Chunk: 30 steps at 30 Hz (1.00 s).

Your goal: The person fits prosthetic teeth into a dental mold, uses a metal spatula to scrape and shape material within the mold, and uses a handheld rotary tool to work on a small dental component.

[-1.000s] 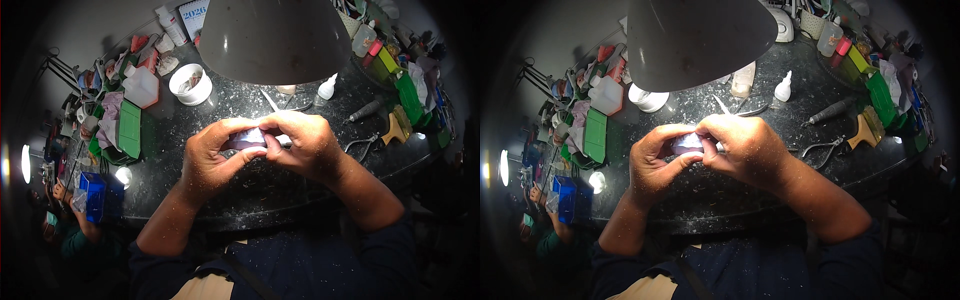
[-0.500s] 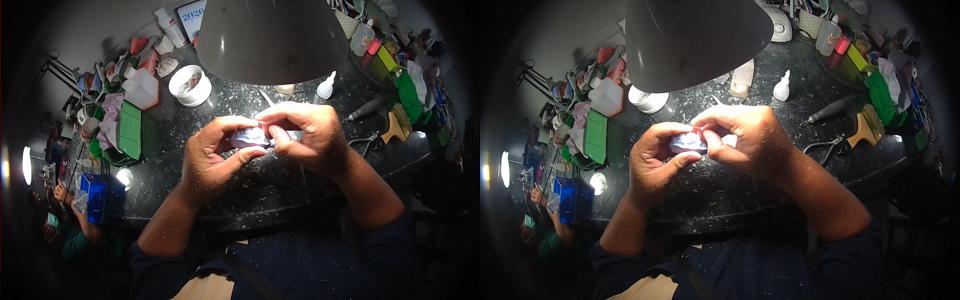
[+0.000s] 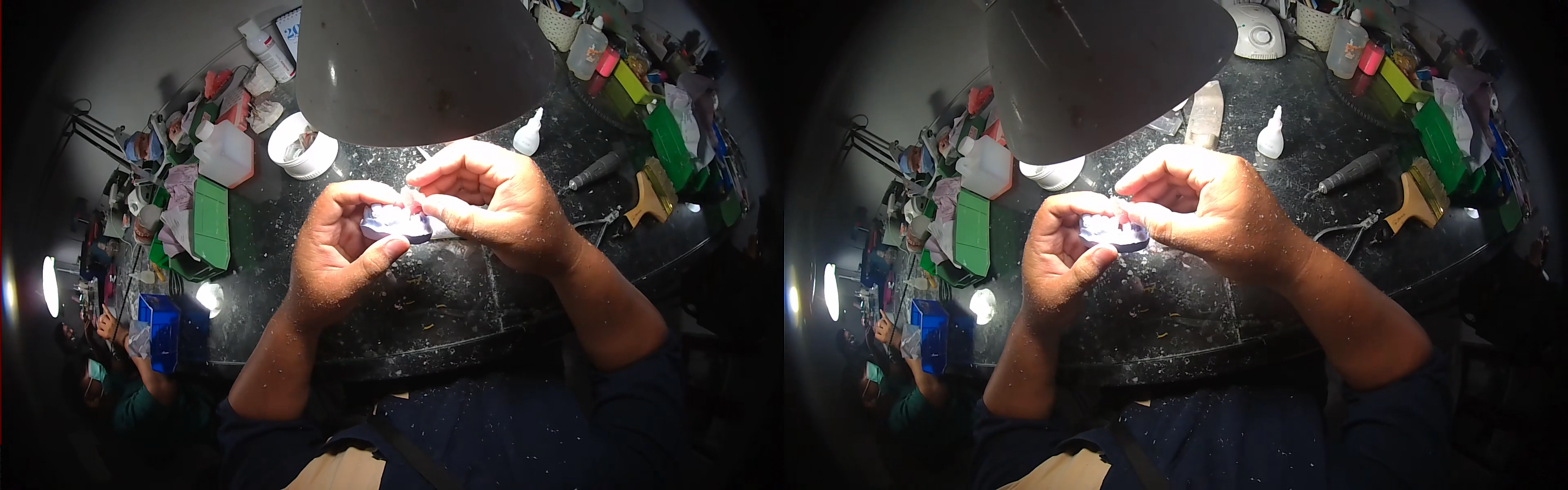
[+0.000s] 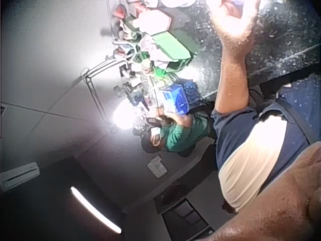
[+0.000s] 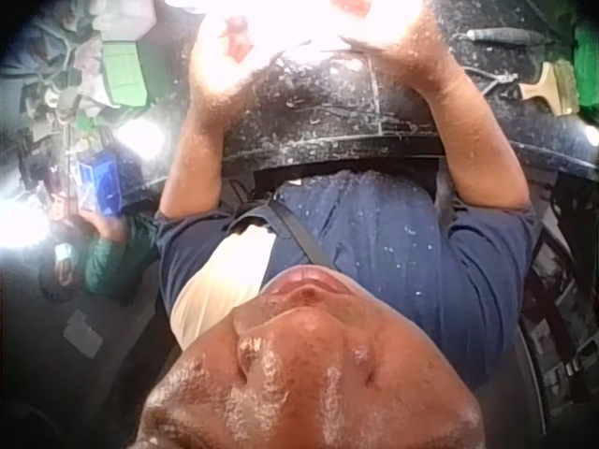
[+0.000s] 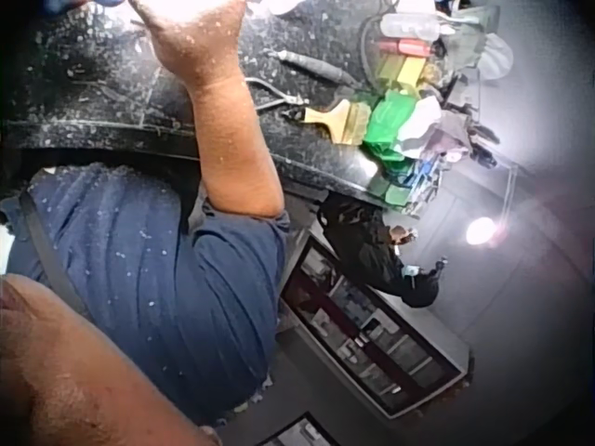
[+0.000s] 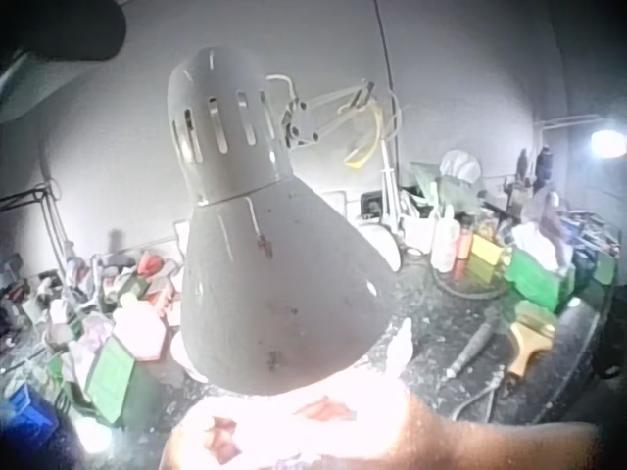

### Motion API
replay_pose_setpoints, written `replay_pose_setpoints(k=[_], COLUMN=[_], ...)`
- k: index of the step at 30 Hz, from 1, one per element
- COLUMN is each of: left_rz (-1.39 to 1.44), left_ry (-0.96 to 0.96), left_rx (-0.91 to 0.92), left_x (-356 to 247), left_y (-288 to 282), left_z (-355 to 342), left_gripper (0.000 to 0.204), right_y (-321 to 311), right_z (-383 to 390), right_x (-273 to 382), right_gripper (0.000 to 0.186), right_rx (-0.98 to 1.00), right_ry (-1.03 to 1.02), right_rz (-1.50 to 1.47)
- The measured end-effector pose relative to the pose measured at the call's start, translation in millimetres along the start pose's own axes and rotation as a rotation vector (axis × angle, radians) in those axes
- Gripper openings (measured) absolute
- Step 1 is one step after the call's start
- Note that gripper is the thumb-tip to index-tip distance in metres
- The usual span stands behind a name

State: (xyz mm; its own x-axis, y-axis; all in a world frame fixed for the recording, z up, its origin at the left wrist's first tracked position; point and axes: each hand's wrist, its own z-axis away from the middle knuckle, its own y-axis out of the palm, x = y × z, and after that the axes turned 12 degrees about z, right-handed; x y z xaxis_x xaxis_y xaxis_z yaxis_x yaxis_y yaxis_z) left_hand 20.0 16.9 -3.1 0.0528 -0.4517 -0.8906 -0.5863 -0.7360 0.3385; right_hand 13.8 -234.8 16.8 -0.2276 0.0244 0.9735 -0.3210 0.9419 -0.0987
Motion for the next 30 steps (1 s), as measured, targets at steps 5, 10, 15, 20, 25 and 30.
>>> replay_pose_setpoints(k=[5, 10, 15, 20, 25, 30], left_rz=[0.001, -0.037, -0.033, -0.044, -0.051, -0.374], left_ry=[0.041, 0.057, 0.082, 0.102, 0.099, 0.023], left_rx=[0.029, 0.010, 0.031, 0.059, 0.061, 0.008], left_x=[1.6, -2.4, -0.5, 0.1, -0.2, -4.9], left_y=[-2.4, -0.2, -3.5, -3.6, -4.8, -8.7], left_z=[1.2, 4.1, 3.7, 2.8, 3.0, -1.4], left_gripper=[0.051, 0.053, 0.053, 0.053, 0.053, 0.042], right_y=[0.9, 1.0, 0.4, 0.1, -0.9, -1.8], right_z=[-1.1, 0.1, 0.1, 0.2, 0.1, -0.8], right_x=[0.5, -0.5, 5.9, 6.1, 4.8, 3.9], right_gripper=[0.031, 0.032, 0.030, 0.028, 0.028, 0.030], right_rx=[-0.019, -0.071, -0.045, -0.036, -0.030, -0.070], right_ry=[-0.008, -0.025, 0.027, 0.026, 0.007, 0.053], right_rz=[-0.078, -0.087, -0.086, -0.098, -0.101, -0.180])
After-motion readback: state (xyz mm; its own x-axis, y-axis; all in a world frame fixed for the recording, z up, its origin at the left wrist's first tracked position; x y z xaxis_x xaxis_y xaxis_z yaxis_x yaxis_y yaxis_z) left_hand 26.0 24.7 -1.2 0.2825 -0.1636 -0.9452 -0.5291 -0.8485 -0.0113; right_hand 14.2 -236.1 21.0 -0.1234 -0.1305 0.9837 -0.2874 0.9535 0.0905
